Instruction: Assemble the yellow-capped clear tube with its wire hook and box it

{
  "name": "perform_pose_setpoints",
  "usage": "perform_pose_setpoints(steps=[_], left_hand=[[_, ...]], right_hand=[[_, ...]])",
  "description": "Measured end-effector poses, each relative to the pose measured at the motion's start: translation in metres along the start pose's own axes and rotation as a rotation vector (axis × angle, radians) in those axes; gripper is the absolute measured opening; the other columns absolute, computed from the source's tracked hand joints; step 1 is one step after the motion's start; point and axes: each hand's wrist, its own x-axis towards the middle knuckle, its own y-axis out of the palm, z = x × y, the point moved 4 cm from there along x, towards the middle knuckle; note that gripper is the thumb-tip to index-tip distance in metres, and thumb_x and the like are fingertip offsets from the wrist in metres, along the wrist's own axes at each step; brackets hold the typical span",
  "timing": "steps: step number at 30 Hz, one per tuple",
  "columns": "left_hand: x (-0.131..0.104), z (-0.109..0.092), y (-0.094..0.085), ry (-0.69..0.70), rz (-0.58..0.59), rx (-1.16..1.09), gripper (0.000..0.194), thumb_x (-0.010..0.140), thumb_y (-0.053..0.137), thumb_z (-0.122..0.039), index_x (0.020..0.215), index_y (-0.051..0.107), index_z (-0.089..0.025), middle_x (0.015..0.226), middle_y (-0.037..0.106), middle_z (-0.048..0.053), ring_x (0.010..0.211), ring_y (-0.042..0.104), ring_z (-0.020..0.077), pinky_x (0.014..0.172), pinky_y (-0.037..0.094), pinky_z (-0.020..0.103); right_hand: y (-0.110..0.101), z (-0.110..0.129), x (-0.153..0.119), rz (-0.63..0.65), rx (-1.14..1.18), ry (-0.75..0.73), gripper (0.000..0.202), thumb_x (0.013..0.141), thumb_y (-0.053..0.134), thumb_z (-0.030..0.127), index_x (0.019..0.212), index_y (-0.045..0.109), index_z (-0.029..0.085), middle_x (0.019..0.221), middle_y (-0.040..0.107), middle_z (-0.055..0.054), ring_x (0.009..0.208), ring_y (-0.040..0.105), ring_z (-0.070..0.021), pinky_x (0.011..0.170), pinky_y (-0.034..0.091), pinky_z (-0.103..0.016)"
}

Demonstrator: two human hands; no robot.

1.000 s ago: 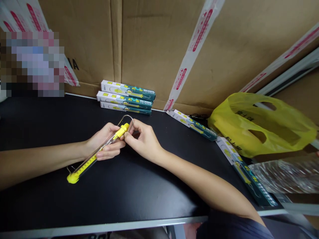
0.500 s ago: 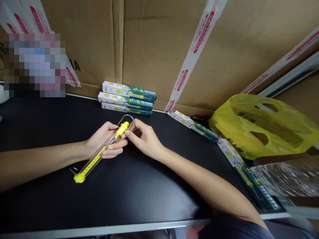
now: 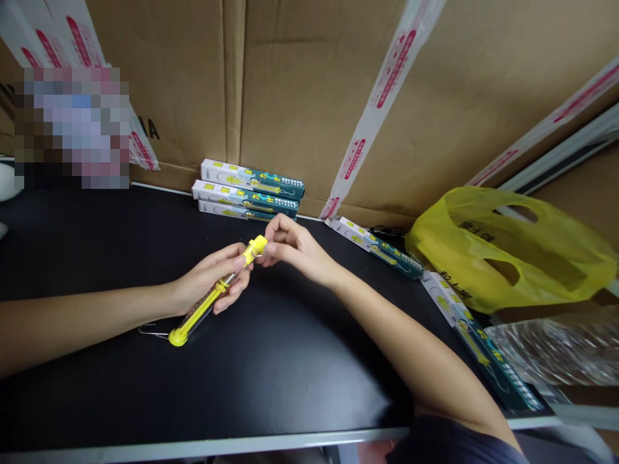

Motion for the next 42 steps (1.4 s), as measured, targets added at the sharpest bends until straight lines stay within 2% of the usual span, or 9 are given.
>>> perform_pose_setpoints(steps=[4, 7, 10, 14, 20, 30, 34, 37, 42], left_hand=[[-0.0005, -0.0008, -0.0013, 0.027, -0.025, 0.056, 0.030, 0.087, 0.060, -0.044, 0.085, 0.040, -0.021, 0.054, 0.054, -0.008, 0.031, 0.044, 0.0049, 0.030, 0.034, 0.012], [-0.0008, -0.0016, -0.0018, 0.012, -0.028, 0.086, 0.033, 0.086, 0.061, -0.047, 0.086, 0.041, -0.021, 0.051, 0.055, -0.008, 0.030, 0.043, 0.0053, 0.030, 0.034, 0.012], [-0.0009, -0.0023, -0.0015, -0.012, -0.018, 0.101, 0.034, 0.085, 0.061, -0.049, 0.086, 0.042, -0.021, 0.047, 0.054, -0.007, 0.030, 0.043, 0.0057, 0.030, 0.033, 0.012], [-0.0004, -0.0014, -0.0012, -0.038, -0.006, 0.117, 0.036, 0.084, 0.061, -0.052, 0.086, 0.046, -0.019, 0.045, 0.054, -0.007, 0.030, 0.043, 0.0057, 0.030, 0.034, 0.012], [-0.0004, 0.0009, 0.0000, -0.044, 0.011, 0.127, 0.034, 0.087, 0.058, -0.050, 0.086, 0.048, -0.018, 0.045, 0.053, -0.006, 0.030, 0.043, 0.0055, 0.030, 0.034, 0.012], [-0.0012, 0.0028, 0.0018, -0.072, 0.027, 0.097, 0.033, 0.087, 0.059, -0.049, 0.084, 0.046, -0.019, 0.045, 0.051, -0.008, 0.028, 0.041, 0.0057, 0.028, 0.033, 0.013], [-0.0010, 0.0043, 0.0014, -0.067, 0.023, 0.099, 0.034, 0.086, 0.060, -0.050, 0.082, 0.044, -0.020, 0.044, 0.052, -0.008, 0.028, 0.042, 0.0061, 0.028, 0.032, 0.012], [0.0001, 0.0039, 0.0011, -0.078, 0.025, 0.086, 0.034, 0.085, 0.061, -0.050, 0.083, 0.045, -0.020, 0.044, 0.051, -0.008, 0.028, 0.042, 0.0060, 0.027, 0.032, 0.013], [0.0010, 0.0018, -0.0013, -0.102, 0.032, 0.053, 0.034, 0.085, 0.062, -0.050, 0.086, 0.050, -0.018, 0.044, 0.049, -0.008, 0.027, 0.039, 0.0054, 0.028, 0.032, 0.013]], right_hand=[[0.0024, 0.0062, 0.0001, 0.095, -0.020, 0.029, 0.035, 0.079, 0.075, 0.033, 0.098, 0.049, 0.020, 0.088, 0.068, 0.000, 0.078, 0.066, -0.0112, 0.074, 0.056, -0.027], [0.0043, 0.0075, -0.0001, 0.118, -0.061, 0.035, 0.036, 0.082, 0.072, 0.040, 0.106, 0.055, 0.019, 0.093, 0.067, -0.002, 0.083, 0.066, -0.0120, 0.078, 0.055, -0.028], [0.0021, 0.0068, 0.0002, 0.064, -0.122, 0.016, 0.030, 0.086, 0.067, 0.044, 0.095, 0.061, 0.017, 0.088, 0.067, -0.003, 0.079, 0.064, -0.0117, 0.074, 0.053, -0.026], [0.0000, 0.0072, 0.0001, 0.025, -0.187, 0.000, 0.030, 0.083, 0.070, 0.044, 0.086, 0.062, 0.015, 0.083, 0.066, -0.002, 0.074, 0.061, -0.0111, 0.071, 0.051, -0.025], [0.0002, 0.0084, -0.0002, 0.071, -0.265, 0.027, 0.032, 0.079, 0.074, 0.044, 0.082, 0.062, 0.015, 0.076, 0.065, -0.001, 0.069, 0.058, -0.0112, 0.066, 0.047, -0.024], [0.0000, 0.0011, 0.0033, 0.119, -0.090, 0.005, 0.026, 0.075, 0.079, 0.035, 0.080, 0.061, 0.016, 0.080, 0.069, -0.001, 0.072, 0.064, -0.0110, 0.069, 0.053, -0.025], [0.0014, -0.0007, 0.0032, 0.129, -0.066, 0.017, 0.029, 0.074, 0.079, 0.038, 0.078, 0.059, 0.017, 0.079, 0.070, 0.000, 0.071, 0.066, -0.0117, 0.069, 0.054, -0.027], [0.0026, 0.0004, 0.0019, 0.161, -0.060, 0.030, 0.028, 0.078, 0.076, 0.038, 0.080, 0.058, 0.017, 0.079, 0.069, 0.000, 0.073, 0.066, -0.0115, 0.070, 0.053, -0.026], [0.0014, 0.0059, -0.0003, 0.164, -0.012, 0.031, 0.026, 0.086, 0.068, 0.039, 0.096, 0.058, 0.017, 0.083, 0.067, 0.000, 0.069, 0.061, -0.0079, 0.066, 0.051, -0.022]])
